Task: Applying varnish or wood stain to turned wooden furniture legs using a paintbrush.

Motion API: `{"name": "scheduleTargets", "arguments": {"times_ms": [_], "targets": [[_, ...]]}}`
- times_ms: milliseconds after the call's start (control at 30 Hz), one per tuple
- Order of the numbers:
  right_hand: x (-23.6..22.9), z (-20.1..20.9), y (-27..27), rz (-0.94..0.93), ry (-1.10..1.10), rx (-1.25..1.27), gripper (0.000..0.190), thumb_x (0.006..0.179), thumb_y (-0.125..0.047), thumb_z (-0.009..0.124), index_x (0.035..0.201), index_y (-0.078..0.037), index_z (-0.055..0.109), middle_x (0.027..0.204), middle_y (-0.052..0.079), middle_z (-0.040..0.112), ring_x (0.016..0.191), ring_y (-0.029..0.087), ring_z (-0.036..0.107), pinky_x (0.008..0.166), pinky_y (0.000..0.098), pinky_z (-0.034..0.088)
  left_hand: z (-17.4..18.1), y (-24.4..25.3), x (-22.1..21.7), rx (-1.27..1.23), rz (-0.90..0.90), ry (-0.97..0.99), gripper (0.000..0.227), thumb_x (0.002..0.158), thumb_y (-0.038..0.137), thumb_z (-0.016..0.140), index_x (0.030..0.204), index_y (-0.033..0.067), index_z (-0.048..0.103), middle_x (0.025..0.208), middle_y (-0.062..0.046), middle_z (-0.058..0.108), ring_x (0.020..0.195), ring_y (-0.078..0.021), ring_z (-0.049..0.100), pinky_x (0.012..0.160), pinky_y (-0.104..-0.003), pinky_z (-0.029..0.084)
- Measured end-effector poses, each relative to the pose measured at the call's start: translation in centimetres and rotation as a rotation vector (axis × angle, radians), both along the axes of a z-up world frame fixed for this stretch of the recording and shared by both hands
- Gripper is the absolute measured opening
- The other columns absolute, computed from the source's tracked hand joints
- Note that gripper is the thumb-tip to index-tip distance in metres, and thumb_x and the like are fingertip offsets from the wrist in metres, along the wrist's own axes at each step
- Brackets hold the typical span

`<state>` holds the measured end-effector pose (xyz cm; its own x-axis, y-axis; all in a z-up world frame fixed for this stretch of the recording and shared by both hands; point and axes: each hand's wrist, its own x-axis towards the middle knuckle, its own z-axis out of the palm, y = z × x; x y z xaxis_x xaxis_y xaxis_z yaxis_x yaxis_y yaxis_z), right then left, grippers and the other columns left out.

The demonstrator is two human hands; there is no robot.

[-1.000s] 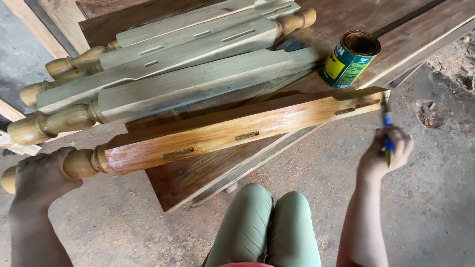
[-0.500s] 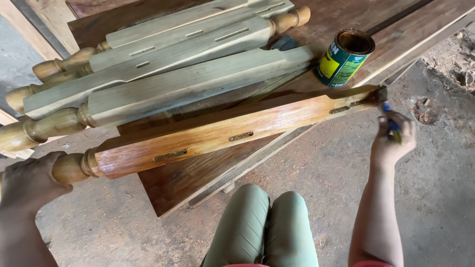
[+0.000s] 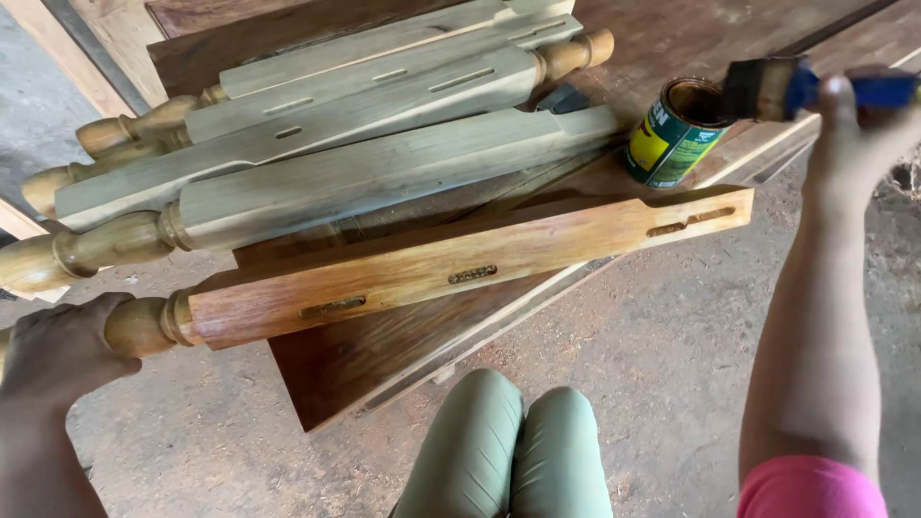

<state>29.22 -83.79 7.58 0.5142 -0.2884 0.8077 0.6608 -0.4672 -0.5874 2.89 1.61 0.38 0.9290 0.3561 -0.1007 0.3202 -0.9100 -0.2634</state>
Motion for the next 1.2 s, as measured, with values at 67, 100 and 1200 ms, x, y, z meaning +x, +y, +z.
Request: {"name": "scheduleTargets", "arguments": {"times_ms": [67,100,1200], "targets": [[4.2,0.3,-1.1,0.011,0.006,-0.111,0.019,0.099,0.004,0.065,0.118,0.004,0.062,0.115,0.014,0.071,0.104,0.024,0.076,0.096,0.0363,0.068,0.1,-0.1,0.0,0.011,0.023,0.013,0.099,0.054,0.040,0.093,0.146,0.0270,0.059,0.112,-0.003,0.080,0.110,-0.0211,0.074,0.108,-0.039,0.050],[6.0,0.2,-1.6,-0.024,0.031,-0.239,0.017,0.097,0.006,0.066,0.114,0.003,0.069,0.111,0.014,0.075,0.101,0.023,0.078,0.092,0.0356,0.067,0.2,-0.1,0.0,0.012,0.012,0.007,0.100,0.053,0.040,0.093,0.146,0.0272,0.058,0.111,-0.003,0.079,0.110,-0.0206,0.074,0.108,-0.039,0.049],[9.5,3.3,-1.3,-0.056,0.051,-0.702,0.007,0.099,0.001,0.079,0.102,0.002,0.073,0.100,0.012,0.076,0.094,0.018,0.075,0.082,0.0313,0.062,1.0,-0.7,0.7,-0.025,0.020,0.050,0.088,0.055,0.035,0.093,0.138,0.0312,0.063,0.107,0.003,0.081,0.106,-0.0177,0.076,0.107,-0.037,0.053]]}}
